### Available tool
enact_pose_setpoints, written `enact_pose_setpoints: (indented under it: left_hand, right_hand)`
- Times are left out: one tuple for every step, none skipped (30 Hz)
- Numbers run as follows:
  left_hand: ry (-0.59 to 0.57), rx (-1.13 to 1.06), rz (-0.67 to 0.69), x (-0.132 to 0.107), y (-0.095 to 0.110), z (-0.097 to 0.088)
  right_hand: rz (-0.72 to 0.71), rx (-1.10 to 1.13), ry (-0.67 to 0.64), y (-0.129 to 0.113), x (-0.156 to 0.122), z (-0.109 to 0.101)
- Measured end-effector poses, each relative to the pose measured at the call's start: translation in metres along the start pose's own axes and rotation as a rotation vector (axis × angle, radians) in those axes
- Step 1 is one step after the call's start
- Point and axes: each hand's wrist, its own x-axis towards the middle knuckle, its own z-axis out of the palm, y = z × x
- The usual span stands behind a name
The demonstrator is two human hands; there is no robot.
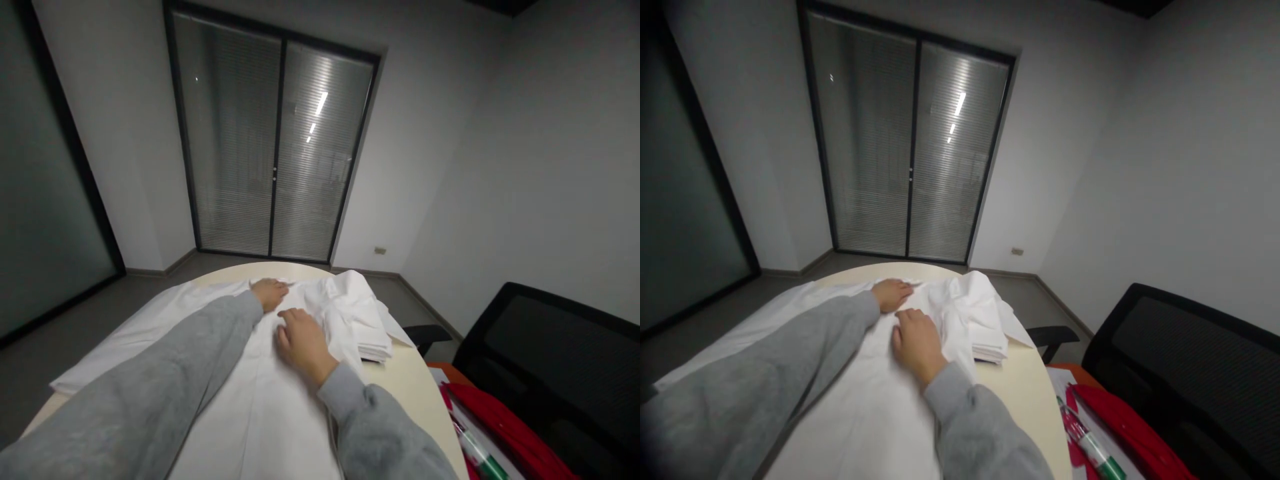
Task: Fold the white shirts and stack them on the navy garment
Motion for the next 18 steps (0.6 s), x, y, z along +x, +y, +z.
enact_pose_setpoints:
  left_hand:
    - [0.024,0.019,-0.059,0.011,-0.010,-0.004]
    - [0.042,0.038,-0.114,0.022,-0.019,-0.010]
    - [0.058,0.054,-0.160,0.032,-0.026,-0.015]
    - [0.077,0.064,-0.194,0.039,-0.032,-0.019]
    - [0.089,0.068,-0.209,0.044,-0.036,-0.022]
    - [0.088,0.066,-0.205,0.047,-0.037,-0.021]
    - [0.074,0.059,-0.185,0.046,-0.037,-0.019]
    - [0.049,0.048,-0.154,0.042,-0.035,-0.013]
    - [0.013,0.033,-0.114,0.035,-0.031,-0.005]
    - [-0.033,0.017,-0.071,0.027,-0.028,0.004]
    - [-0.084,0.000,-0.029,0.019,-0.024,0.014]
    - [-0.133,-0.016,0.005,0.011,-0.021,0.024]
    - [-0.175,-0.030,0.025,0.005,-0.020,0.032]
    - [-0.209,-0.041,0.030,0.002,-0.020,0.040]
    - [-0.234,-0.049,0.024,0.001,-0.021,0.046]
    - [-0.252,-0.057,0.015,0.003,-0.023,0.050]
    - [-0.268,-0.065,0.009,0.007,-0.026,0.053]
    - [-0.280,-0.072,0.005,0.012,-0.029,0.055]
  right_hand:
    - [-0.035,0.019,-0.022,-0.006,-0.004,0.014]
    - [-0.062,0.037,-0.036,-0.009,-0.008,0.026]
    - [-0.082,0.054,-0.045,-0.009,-0.012,0.035]
    - [-0.097,0.069,-0.048,-0.007,-0.014,0.041]
    - [-0.107,0.082,-0.046,-0.005,-0.016,0.045]
    - [-0.111,0.093,-0.042,-0.002,-0.017,0.047]
    - [-0.112,0.102,-0.037,0.000,-0.017,0.047]
    - [-0.111,0.109,-0.033,0.002,-0.016,0.048]
    - [-0.108,0.116,-0.031,0.003,-0.015,0.048]
    - [-0.105,0.121,-0.031,0.004,-0.014,0.048]
    - [-0.103,0.126,-0.031,0.003,-0.013,0.048]
    - [-0.102,0.129,-0.032,0.003,-0.012,0.049]
    - [-0.102,0.131,-0.034,0.002,-0.012,0.050]
    - [-0.102,0.132,-0.035,0.001,-0.012,0.050]
    - [-0.103,0.131,-0.037,0.000,-0.012,0.051]
    - [-0.102,0.129,-0.037,-0.001,-0.013,0.051]
    - [-0.099,0.125,-0.035,-0.002,-0.013,0.051]
    - [-0.094,0.120,-0.032,-0.002,-0.014,0.051]
